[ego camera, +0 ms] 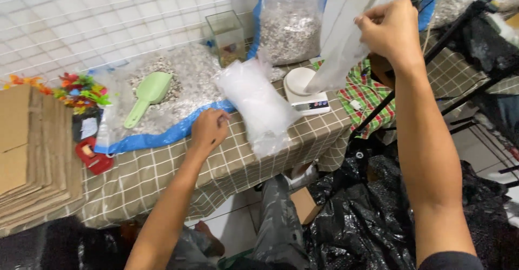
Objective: Wrapping a small box in bubble wrap, placing it in a mailer bag, and scooping aquarium substrate into a plastic bag.
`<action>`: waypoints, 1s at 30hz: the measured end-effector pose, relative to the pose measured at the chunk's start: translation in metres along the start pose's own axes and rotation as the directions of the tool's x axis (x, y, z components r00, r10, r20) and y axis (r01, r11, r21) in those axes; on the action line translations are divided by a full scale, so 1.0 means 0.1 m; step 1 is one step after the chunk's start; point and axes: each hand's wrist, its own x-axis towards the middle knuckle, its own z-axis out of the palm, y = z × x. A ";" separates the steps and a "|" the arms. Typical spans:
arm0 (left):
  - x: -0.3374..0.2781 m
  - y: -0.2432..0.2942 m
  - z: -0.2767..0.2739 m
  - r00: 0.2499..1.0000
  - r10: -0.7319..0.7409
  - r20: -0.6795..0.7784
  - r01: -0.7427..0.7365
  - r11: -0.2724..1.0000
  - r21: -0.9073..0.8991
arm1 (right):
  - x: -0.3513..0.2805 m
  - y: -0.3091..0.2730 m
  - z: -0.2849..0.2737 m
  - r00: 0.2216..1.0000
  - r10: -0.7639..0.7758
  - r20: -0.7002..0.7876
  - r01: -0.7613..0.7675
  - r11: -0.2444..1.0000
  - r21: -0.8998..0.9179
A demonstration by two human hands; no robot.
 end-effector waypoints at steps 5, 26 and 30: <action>-0.39 -0.47 -0.05 0.985 -0.154 0.079 0.147 0.986 0.080 | 0.14 -0.14 0.21 1.000 -0.030 -0.009 0.031 0.993 0.114; -0.56 -0.59 0.14 0.996 -0.080 0.033 0.075 0.988 0.135 | 0.38 -0.39 0.36 0.995 0.081 0.049 -0.091 0.964 0.248; -0.55 -0.58 0.13 0.994 -0.100 0.046 0.093 0.986 0.136 | 0.37 -0.45 0.38 0.988 0.141 0.065 -0.152 0.964 0.218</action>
